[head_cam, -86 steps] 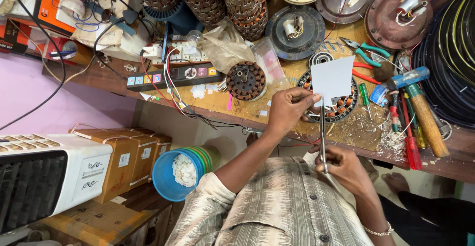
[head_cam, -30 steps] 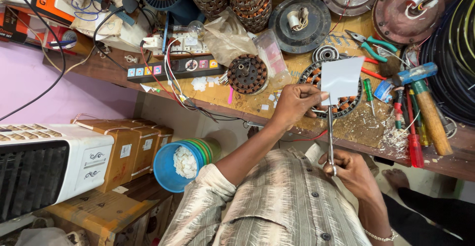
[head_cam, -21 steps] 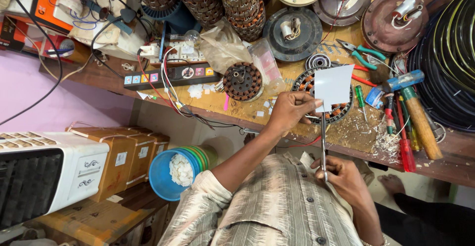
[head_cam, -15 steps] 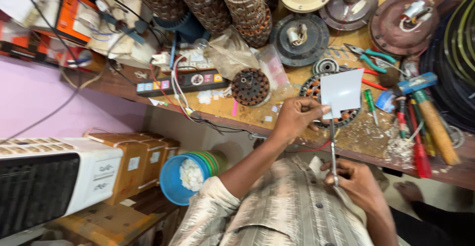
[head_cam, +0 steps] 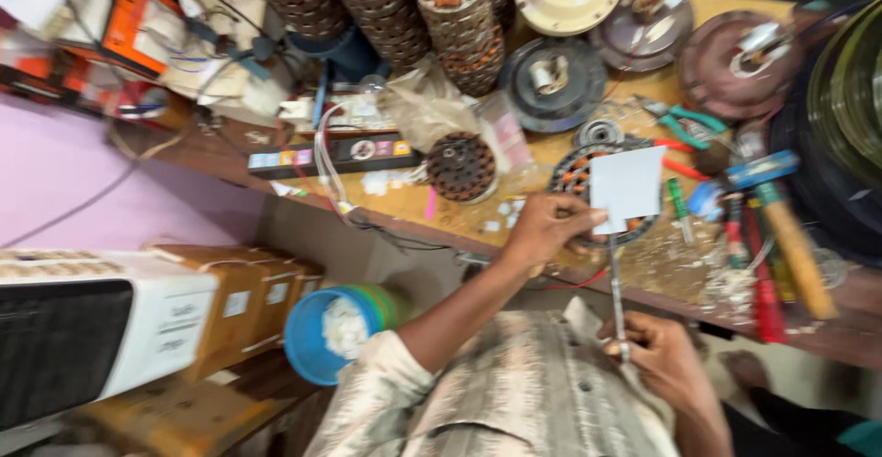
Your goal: The person works on a circular electrical stator, using scissors to cut a small white insulating sheet and inserting it into the copper windings. They then use a small white plastic tool to press and adjust the insulation within the stator slots.
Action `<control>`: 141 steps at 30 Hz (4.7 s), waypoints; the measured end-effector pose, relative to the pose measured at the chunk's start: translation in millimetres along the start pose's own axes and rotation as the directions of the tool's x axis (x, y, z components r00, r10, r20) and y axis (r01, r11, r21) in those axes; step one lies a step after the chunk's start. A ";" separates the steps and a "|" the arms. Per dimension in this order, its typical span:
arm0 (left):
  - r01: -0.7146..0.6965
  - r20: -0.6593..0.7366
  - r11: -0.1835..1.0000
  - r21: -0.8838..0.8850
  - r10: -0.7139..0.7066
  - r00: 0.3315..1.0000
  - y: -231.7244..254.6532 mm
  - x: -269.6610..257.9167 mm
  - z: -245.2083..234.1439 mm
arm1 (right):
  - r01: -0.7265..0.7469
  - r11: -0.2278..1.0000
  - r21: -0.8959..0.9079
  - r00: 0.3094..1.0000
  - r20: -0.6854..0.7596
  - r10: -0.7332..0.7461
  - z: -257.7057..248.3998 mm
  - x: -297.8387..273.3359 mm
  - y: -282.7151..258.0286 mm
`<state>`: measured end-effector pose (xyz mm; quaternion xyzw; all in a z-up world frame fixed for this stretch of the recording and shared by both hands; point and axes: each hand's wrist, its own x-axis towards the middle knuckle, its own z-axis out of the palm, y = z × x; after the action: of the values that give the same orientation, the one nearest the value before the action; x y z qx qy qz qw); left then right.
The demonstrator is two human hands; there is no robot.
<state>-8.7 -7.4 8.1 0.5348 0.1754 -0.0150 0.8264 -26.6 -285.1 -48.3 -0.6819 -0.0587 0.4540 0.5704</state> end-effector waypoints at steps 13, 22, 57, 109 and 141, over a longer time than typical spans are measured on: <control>-0.035 0.097 0.992 0.117 0.024 0.995 3.0 -12.0 5.5 | -0.057 0.981 -0.184 0.998 0.016 0.061 2.7 -10.0 -40.3; 0.011 0.090 0.992 0.126 -0.022 0.996 5.0 -7.2 5.1 | -0.224 0.953 -0.203 0.968 -0.158 0.193 16.2 -8.1 -40.0; -0.048 0.019 0.995 0.092 0.046 0.999 14.8 -15.2 -1.2 | 0.523 0.843 0.125 0.803 -0.404 -0.439 8.8 -24.6 -74.1; -0.272 -0.120 0.903 0.332 0.326 0.938 15.7 -21.0 18.9 | 0.043 0.999 0.005 0.995 0.086 -0.044 11.9 2.1 -21.8; -0.097 -0.093 0.982 0.164 0.113 0.989 -0.6 -9.6 7.4 | -0.015 0.999 0.045 1.000 -0.015 0.016 15.0 -5.4 -19.6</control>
<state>-15.8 -15.8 13.3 0.6075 0.1870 0.0418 0.7708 -31.5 -270.7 -28.0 -0.6729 -0.0388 0.4545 0.5824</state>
